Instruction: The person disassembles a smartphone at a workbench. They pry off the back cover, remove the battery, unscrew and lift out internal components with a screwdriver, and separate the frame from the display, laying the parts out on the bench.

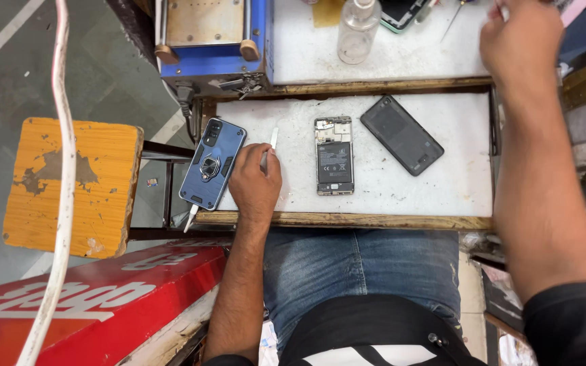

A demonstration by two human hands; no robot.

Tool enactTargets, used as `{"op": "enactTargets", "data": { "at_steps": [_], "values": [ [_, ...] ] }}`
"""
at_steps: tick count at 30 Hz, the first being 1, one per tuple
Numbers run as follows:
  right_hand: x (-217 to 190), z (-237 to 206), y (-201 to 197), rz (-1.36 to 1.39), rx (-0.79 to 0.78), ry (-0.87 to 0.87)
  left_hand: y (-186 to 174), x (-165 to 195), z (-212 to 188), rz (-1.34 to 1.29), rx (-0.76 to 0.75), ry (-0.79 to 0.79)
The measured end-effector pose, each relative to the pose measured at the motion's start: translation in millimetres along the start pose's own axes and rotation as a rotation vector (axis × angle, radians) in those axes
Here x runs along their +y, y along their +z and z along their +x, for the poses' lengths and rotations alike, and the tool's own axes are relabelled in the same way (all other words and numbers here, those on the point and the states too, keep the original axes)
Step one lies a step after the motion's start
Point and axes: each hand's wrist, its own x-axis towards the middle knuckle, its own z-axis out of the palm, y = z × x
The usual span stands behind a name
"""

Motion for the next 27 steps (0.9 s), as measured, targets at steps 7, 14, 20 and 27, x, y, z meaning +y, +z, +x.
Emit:
{"op": "enactTargets", "data": {
  "at_steps": [7,14,20,27],
  "values": [
    [-24.3,-116.3,-49.9,1.133,-0.105,0.863,13.3,5.8,-13.4,-0.242,0.016,-0.018],
    [-122.3,-193.1,-39.3,1.426,-0.607,0.449,35.8,59.4,-38.2,-1.157,-0.405,-0.083],
    [-135.6,-160.0,-36.1,1.282,-0.710,0.469,25.1,70.7,-36.0,-0.751,-0.140,0.048],
    [-117.4,-150.8,-25.7,1.177,-0.519,0.355,48.0,78.3,-35.9,-0.458,-0.055,0.302]
  ]
}}
